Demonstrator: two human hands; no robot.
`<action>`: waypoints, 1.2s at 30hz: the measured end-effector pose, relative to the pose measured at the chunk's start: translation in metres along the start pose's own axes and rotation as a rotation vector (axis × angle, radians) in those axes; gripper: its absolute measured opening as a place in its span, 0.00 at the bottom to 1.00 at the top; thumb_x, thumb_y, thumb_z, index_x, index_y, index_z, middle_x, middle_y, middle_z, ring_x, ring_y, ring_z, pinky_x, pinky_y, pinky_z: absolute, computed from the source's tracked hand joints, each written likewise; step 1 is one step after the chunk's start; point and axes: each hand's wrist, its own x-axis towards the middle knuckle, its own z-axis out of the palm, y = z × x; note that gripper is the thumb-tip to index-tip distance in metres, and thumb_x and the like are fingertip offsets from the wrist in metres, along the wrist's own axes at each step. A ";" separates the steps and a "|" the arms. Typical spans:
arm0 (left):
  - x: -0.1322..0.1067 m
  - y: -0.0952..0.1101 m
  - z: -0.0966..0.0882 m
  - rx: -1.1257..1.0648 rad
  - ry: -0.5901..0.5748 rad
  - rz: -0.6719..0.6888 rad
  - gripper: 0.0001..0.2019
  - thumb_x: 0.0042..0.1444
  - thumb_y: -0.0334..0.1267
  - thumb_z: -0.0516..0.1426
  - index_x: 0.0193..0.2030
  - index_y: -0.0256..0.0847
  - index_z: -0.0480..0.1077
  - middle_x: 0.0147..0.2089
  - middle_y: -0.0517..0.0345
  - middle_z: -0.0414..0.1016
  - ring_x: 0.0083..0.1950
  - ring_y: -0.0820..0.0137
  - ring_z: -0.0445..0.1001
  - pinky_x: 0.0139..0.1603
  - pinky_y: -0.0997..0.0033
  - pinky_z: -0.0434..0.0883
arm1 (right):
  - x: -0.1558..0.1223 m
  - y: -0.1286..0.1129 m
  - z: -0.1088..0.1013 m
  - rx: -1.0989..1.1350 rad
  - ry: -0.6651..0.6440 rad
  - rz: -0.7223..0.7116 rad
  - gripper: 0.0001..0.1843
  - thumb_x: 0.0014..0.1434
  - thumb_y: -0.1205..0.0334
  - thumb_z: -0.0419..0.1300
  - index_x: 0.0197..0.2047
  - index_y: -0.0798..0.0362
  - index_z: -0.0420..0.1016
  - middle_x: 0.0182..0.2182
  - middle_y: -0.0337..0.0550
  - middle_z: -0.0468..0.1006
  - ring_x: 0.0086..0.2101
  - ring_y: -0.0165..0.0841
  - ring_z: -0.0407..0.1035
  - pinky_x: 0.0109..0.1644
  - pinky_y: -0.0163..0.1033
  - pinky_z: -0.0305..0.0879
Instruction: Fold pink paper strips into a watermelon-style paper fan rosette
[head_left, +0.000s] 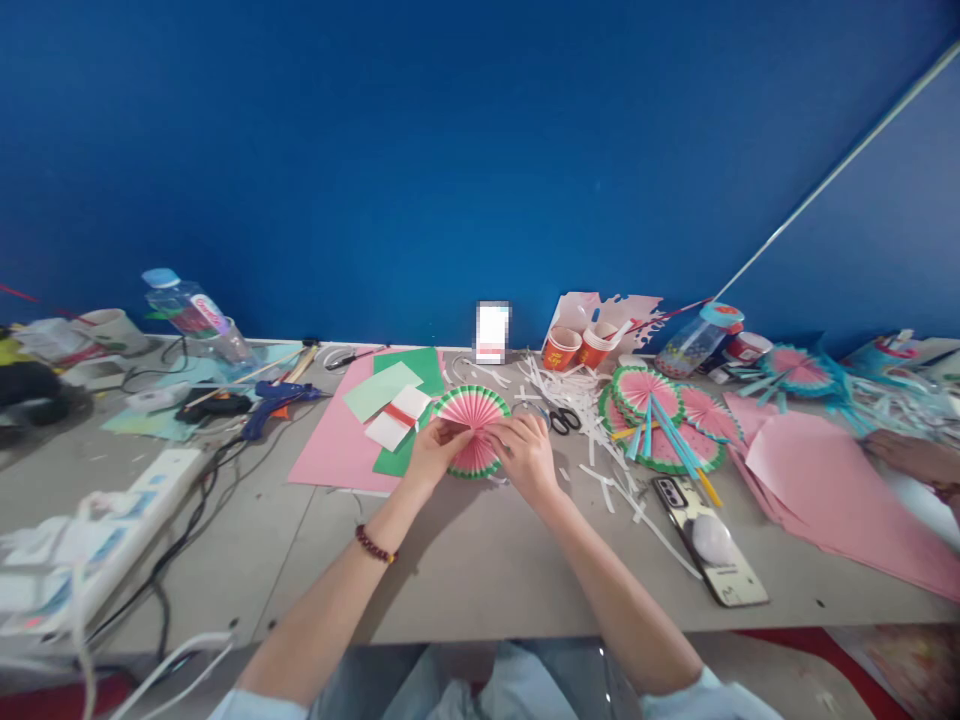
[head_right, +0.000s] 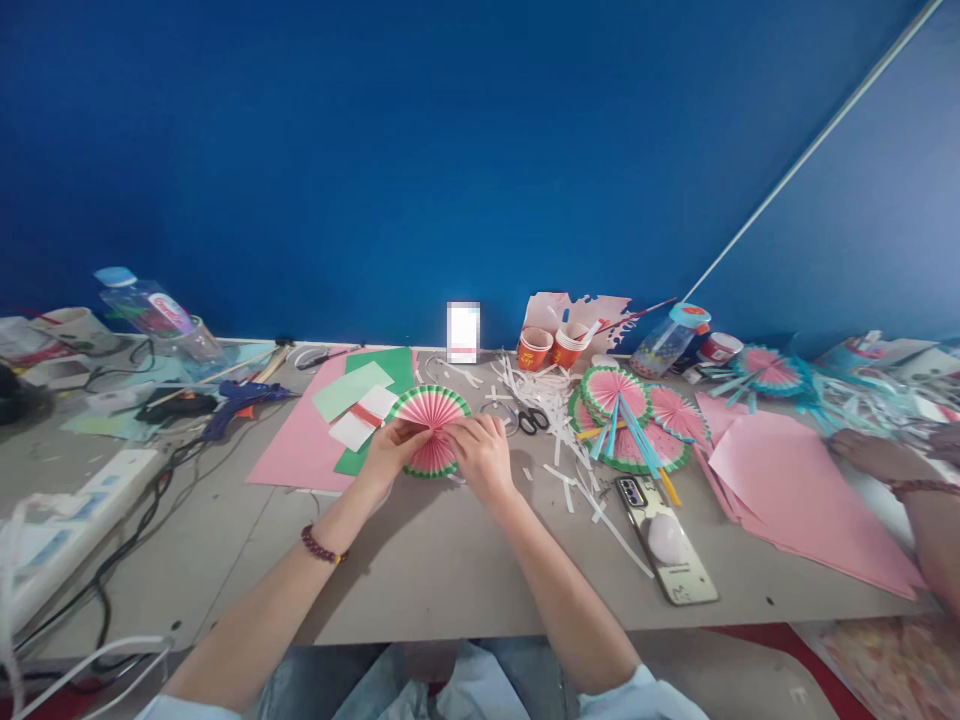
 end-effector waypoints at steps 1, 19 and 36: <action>0.001 0.000 -0.001 -0.004 0.005 0.004 0.17 0.38 0.42 0.68 0.34 0.36 0.73 0.36 0.51 0.80 0.40 0.62 0.77 0.49 0.58 0.70 | 0.000 0.001 0.000 -0.009 0.008 0.006 0.08 0.62 0.64 0.56 0.38 0.49 0.78 0.36 0.41 0.79 0.39 0.34 0.66 0.46 0.41 0.56; 0.008 -0.001 -0.008 -0.046 0.073 -0.042 0.17 0.38 0.42 0.68 0.35 0.37 0.75 0.39 0.51 0.80 0.43 0.63 0.76 0.52 0.60 0.69 | 0.001 0.008 -0.001 0.026 -0.031 0.106 0.07 0.62 0.63 0.56 0.40 0.49 0.76 0.35 0.41 0.78 0.38 0.36 0.65 0.45 0.42 0.57; 0.006 0.005 -0.008 -0.027 0.069 -0.050 0.15 0.38 0.42 0.68 0.34 0.38 0.75 0.38 0.52 0.80 0.43 0.63 0.77 0.46 0.64 0.70 | 0.002 0.010 -0.003 0.057 0.026 0.156 0.08 0.62 0.61 0.55 0.40 0.50 0.75 0.36 0.44 0.76 0.39 0.37 0.66 0.46 0.43 0.58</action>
